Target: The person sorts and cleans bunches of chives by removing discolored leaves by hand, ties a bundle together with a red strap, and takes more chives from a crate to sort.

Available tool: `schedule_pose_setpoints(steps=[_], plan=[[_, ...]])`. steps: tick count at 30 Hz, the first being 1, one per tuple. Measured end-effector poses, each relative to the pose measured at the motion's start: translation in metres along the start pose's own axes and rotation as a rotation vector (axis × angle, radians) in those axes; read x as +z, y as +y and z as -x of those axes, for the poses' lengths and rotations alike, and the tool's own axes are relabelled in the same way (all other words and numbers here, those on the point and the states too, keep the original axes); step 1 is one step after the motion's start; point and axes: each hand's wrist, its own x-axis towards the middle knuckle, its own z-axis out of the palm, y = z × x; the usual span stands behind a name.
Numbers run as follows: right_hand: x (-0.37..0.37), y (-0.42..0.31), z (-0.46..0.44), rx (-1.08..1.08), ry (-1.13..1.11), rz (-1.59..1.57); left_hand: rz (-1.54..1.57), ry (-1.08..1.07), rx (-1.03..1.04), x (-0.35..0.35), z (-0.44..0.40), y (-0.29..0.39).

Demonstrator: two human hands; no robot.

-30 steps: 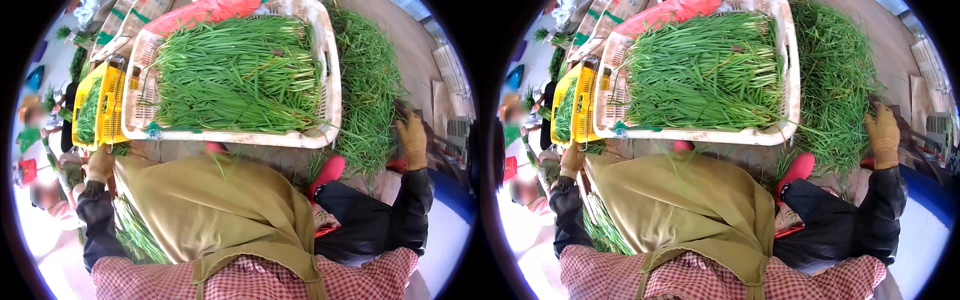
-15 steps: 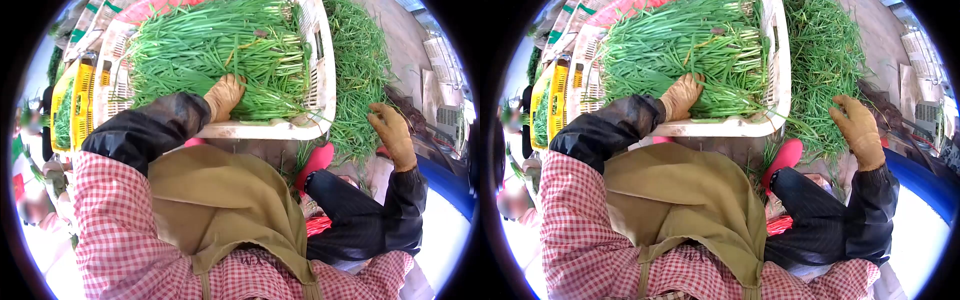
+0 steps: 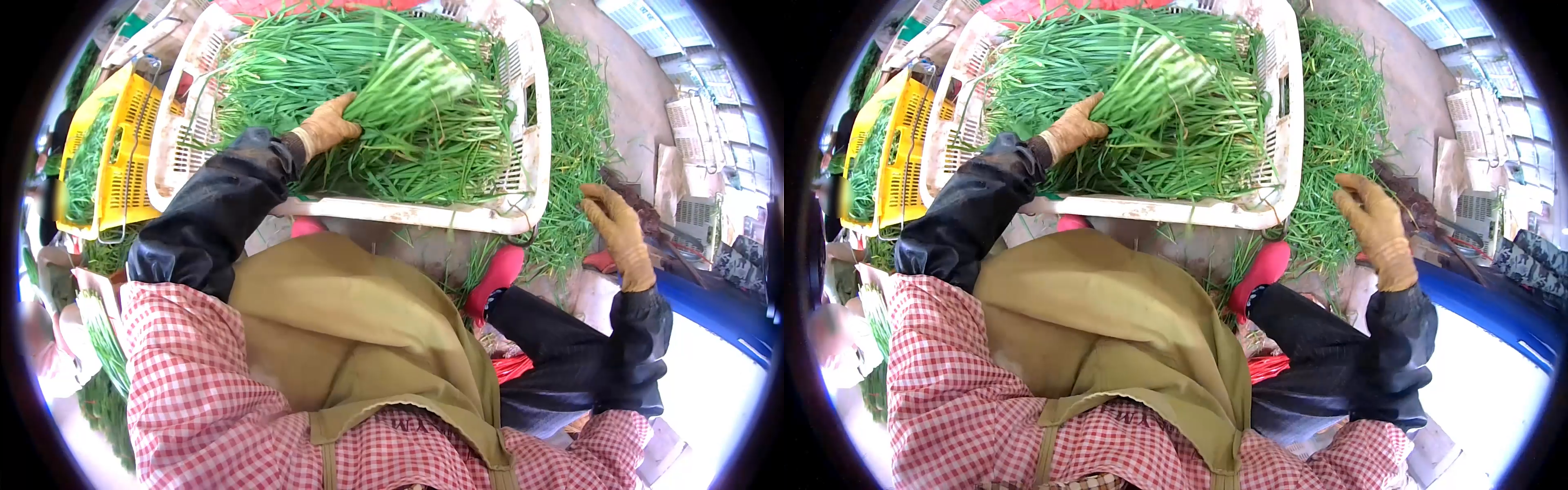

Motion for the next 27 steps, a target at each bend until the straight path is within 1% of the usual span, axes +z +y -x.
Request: schedule_pose_setpoints(steps=[1, 2, 4, 5, 6, 8, 9, 11, 12, 13, 14, 15, 16, 17, 18, 19, 20, 22, 24, 25, 26, 27], plan=[[0.008, -0.020, 0.006, 0.019, -0.008, -0.020, 0.183, -0.022, -0.044, -0.005, 0.005, 0.005], [0.021, -0.032, 0.010, 0.009, 0.013, -0.132, 0.366, -0.047, -0.087, -0.010, 0.010, 0.007], [0.054, -0.051, 0.010, -0.036, 0.022, -0.335, 0.455, -0.071, -0.015, -0.010, 0.006, -0.006], [0.073, -0.064, 0.007, -0.078, -0.013, -0.474, 0.371, -0.067, 0.026, -0.011, 0.008, -0.005], [0.094, -0.076, 0.004, -0.118, -0.053, -0.616, 0.299, -0.033, 0.053, -0.005, 0.000, -0.019], [0.134, -0.091, -0.017, -0.143, -0.097, -0.693, 0.255, -0.075, 0.067, -0.004, 0.004, -0.010], [0.149, -0.096, -0.032, -0.164, -0.101, -0.698, 0.292, -0.093, 0.043, -0.002, 0.007, -0.005], [0.163, -0.113, -0.055, -0.190, -0.104, -0.754, 0.206, -0.112, 0.061, -0.001, 0.016, 0.006], [0.169, -0.117, -0.068, -0.267, -0.068, -0.819, 0.153, -0.115, 0.080, -0.003, 0.022, 0.015], [0.176, -0.120, -0.077, -0.264, -0.065, -0.960, 0.116, -0.153, 0.114, -0.003, 0.024, 0.020], [0.180, -0.122, -0.083, -0.257, -0.067, -1.101, -0.028, -0.124, 0.190, 0.001, 0.027, 0.024], [0.182, -0.120, -0.085, -0.240, -0.077, -1.206, -0.060, -0.203, 0.176, 0.003, 0.028, 0.028], [0.182, -0.124, -0.088, -0.243, -0.085, -1.199, -0.091, -0.286, 0.158, 0.006, 0.031, 0.034], [0.184, -0.127, -0.089, -0.238, -0.093, -1.241, -0.152, -0.282, 0.177, 0.011, 0.033, 0.035], [0.186, -0.129, -0.090, -0.229, -0.098, -1.285, -0.146, -0.281, 0.174, 0.012, 0.033, 0.037], [0.189, -0.127, -0.095, -0.282, -0.066, -1.271, -0.260, -0.280, 0.198, 0.013, 0.033, 0.038], [0.190, -0.129, -0.094, -0.270, -0.069, -1.271, -0.372, -0.282, 0.221, 0.013, 0.037, 0.044], [0.189, -0.133, -0.088, -0.301, -0.084, -1.142, -0.392, -0.322, 0.187, 0.015, 0.041, 0.052], [0.190, -0.133, -0.085, -0.285, -0.056, -1.090, -0.392, -0.458, 0.211, 0.018, 0.042, 0.056], [0.189, -0.133, -0.086, -0.238, -0.078, -1.039, -0.394, -0.429, 0.253, 0.021, 0.043, 0.054], [0.188, -0.134, -0.085, -0.194, -0.100, -0.989, -0.397, -0.431, 0.254, 0.023, 0.044, 0.052], [0.187, -0.134, -0.083, -0.140, -0.097, -1.071, -0.396, -0.429, 0.274, 0.023, 0.044, 0.051]])
